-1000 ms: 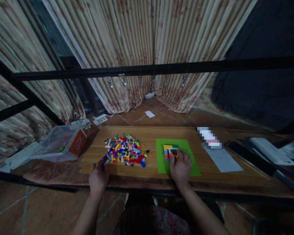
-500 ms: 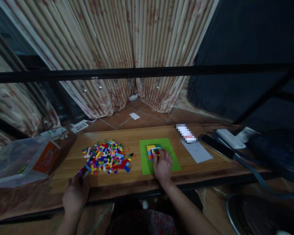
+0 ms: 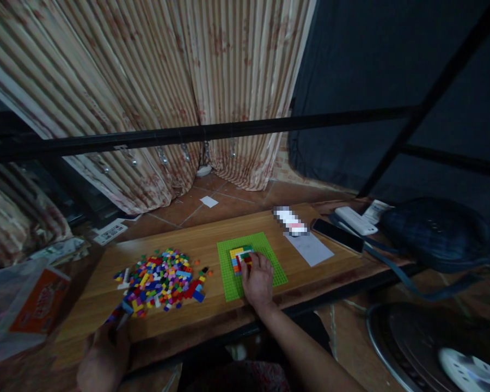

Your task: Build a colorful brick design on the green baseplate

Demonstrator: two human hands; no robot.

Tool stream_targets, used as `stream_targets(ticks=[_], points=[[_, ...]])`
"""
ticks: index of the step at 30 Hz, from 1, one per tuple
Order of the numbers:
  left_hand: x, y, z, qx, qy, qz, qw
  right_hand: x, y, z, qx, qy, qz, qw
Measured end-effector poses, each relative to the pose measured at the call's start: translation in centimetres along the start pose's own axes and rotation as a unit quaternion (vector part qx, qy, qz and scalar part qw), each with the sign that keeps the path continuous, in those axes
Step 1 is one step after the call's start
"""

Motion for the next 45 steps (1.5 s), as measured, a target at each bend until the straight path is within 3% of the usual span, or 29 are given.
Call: stream_targets(ticks=[6,15,34,45], points=[[0.9,1.0,-0.7,0.039,-0.065,-0.026,0.997,0.0,0.0,0.0,0.002,-0.004,0.000,1.000],[0.9,0.2,-1.9,0.040,-0.119,-0.054,0.991,0.1,0.1,-0.1,-0.002,-0.013,0.004,1.000],[0.7,-0.6,-1.0,0.067,-0.106,-0.051,0.991,-0.1,0.0,0.2,-0.007,-0.021,-0.002,1.000],[1.3,-0.5,-0.6,0.043,-0.106,-0.020,0.993,-0.2,-0.1,0.5,-0.019,0.000,-0.006,1.000]])
Point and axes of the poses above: each hand's wrist, its own y-axis towards the middle knuckle, its own z-axis out of the palm, x = y × z, the point moved 1 cm from there along y, towards the middle knuckle, and after that the axes turned 6 degrees about -y, right-handed, at the moved point
